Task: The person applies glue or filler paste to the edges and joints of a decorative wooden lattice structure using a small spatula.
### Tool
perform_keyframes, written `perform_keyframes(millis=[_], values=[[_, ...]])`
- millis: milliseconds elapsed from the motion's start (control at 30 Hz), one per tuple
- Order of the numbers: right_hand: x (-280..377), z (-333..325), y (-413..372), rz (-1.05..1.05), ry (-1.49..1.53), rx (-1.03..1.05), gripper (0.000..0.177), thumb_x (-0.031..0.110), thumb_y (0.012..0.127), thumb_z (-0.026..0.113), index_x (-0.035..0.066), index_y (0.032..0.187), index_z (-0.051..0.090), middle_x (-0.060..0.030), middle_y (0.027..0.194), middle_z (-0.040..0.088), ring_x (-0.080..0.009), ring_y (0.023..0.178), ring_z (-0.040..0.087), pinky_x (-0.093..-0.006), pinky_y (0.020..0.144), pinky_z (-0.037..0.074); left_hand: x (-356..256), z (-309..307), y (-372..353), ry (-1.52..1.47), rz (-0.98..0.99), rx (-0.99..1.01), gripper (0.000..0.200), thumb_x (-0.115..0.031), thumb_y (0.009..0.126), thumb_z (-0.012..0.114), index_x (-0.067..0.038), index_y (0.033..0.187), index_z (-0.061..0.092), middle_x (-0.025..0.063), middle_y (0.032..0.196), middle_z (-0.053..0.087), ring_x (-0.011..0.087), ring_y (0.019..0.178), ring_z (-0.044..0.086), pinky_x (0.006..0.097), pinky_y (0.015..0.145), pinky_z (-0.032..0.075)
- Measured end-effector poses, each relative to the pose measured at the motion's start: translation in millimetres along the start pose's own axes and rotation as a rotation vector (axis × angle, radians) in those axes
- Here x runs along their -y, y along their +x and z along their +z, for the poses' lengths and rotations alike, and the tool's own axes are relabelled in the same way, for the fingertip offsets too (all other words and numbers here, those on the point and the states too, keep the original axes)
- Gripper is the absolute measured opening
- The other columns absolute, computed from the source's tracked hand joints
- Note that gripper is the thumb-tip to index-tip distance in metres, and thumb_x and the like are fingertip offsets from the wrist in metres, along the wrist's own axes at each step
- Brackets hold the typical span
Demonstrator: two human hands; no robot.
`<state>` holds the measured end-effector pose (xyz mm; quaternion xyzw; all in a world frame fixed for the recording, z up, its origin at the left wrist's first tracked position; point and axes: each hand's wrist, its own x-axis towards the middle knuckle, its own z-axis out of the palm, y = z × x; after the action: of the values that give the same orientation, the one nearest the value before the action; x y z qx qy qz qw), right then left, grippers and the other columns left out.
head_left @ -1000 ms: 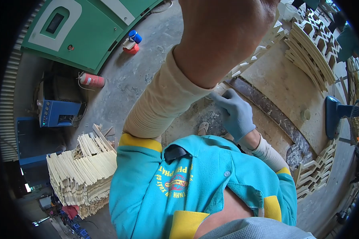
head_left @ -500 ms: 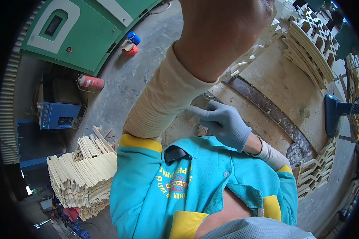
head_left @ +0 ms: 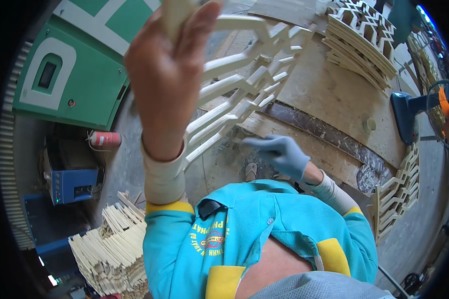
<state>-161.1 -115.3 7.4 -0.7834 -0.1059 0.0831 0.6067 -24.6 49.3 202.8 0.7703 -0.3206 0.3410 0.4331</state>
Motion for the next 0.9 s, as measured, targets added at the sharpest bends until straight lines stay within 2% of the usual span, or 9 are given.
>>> perform_keyframes(millis=[33,100,200,367,467,600,700,733,900], values=[[-17,-6,-3,0.065,-0.015,-0.091,0.053,-0.004,0.082,0.060,0.021,0.129,0.063,-0.0118,0.078,0.050,-0.0224,0.067,0.050,-0.0302,0.068,0.043,4,-6,-4,0.013,0.036,-0.025,0.029,-0.027,0.087,0.074,-0.002,0.082,0.062,0.0043,0.063,0.060,0.0103,0.054,0.052,0.0249,0.052,0.040],[-49,-23,-3,0.210,-0.205,-0.287,0.050,0.000,0.084,0.060,0.023,0.129,0.063,-0.0107,0.078,0.051,-0.0230,0.067,0.050,-0.0302,0.068,0.043,-2,-15,-13,-0.028,-0.128,-0.028,0.029,-0.028,0.088,0.074,-0.002,0.081,0.063,0.0017,0.064,0.056,0.0090,0.055,0.047,0.0241,0.053,0.037],[-90,-37,14,0.261,-0.335,-0.395,0.047,0.005,0.086,0.059,0.027,0.128,0.063,-0.0106,0.081,0.054,-0.0252,0.068,0.053,-0.0321,0.068,0.045,-7,-22,-21,-0.043,-0.241,-0.025,0.029,-0.028,0.089,0.073,-0.002,0.081,0.063,-0.0003,0.066,0.054,0.0074,0.058,0.046,0.0233,0.054,0.035],[-115,-6,51,0.166,-0.549,-0.530,0.051,0.006,0.086,0.056,0.034,0.128,0.061,-0.0094,0.085,0.055,-0.0292,0.073,0.060,-0.0415,0.067,0.049,-8,-24,-27,-0.024,-0.315,-0.038,0.032,-0.031,0.089,0.073,-0.001,0.083,0.063,0.0007,0.071,0.055,0.0074,0.063,0.048,0.0230,0.056,0.036],[-115,13,47,0.196,-0.657,-0.537,0.053,0.005,0.085,0.056,0.035,0.127,0.061,-0.0070,0.083,0.053,-0.0273,0.070,0.060,-0.0414,0.063,0.049,-6,-26,-28,-0.022,-0.350,-0.040,0.034,-0.032,0.088,0.073,-0.001,0.084,0.062,0.0007,0.071,0.055,0.0075,0.063,0.049,0.0228,0.057,0.037],[-111,0,18,0.234,-0.593,-0.399,0.051,0.006,0.085,0.057,0.034,0.126,0.062,-0.0067,0.083,0.054,-0.0268,0.070,0.060,-0.0385,0.064,0.048,-2,-27,-29,-0.050,-0.351,-0.070,0.034,-0.032,0.088,0.074,-0.001,0.083,0.061,0.0012,0.071,0.056,0.0071,0.063,0.049,0.0220,0.057,0.038],[-113,-12,22,0.223,-0.504,-0.493,0.051,0.006,0.085,0.057,0.036,0.125,0.063,-0.0071,0.083,0.055,-0.0270,0.070,0.060,-0.0383,0.065,0.048,-3,-26,-31,-0.044,-0.334,-0.076,0.033,-0.031,0.088,0.074,-0.001,0.084,0.060,0.0016,0.071,0.056,0.0065,0.062,0.049,0.0213,0.057,0.039],[-109,-18,29,0.188,-0.454,-0.537,0.052,0.005,0.085,0.058,0.034,0.128,0.062,-0.0093,0.078,0.051,-0.0265,0.065,0.055,-0.0370,0.063,0.046,-6,-27,-32,-0.046,-0.336,-0.074,0.032,-0.030,0.088,0.073,-0.001,0.084,0.060,0.0017,0.071,0.057,0.0061,0.062,0.049,0.0209,0.057,0.039],[-82,-21,48,0.385,-0.609,-0.242,0.052,0.005,0.082,0.057,0.034,0.125,0.064,-0.0116,0.090,0.060,-0.0316,0.079,0.062,-0.0396,0.072,0.050,-15,-23,-35,-0.108,-0.248,-0.094,0.031,-0.028,0.089,0.073,-0.001,0.086,0.060,0.0022,0.073,0.058,0.0052,0.063,0.053,0.0191,0.056,0.041]])
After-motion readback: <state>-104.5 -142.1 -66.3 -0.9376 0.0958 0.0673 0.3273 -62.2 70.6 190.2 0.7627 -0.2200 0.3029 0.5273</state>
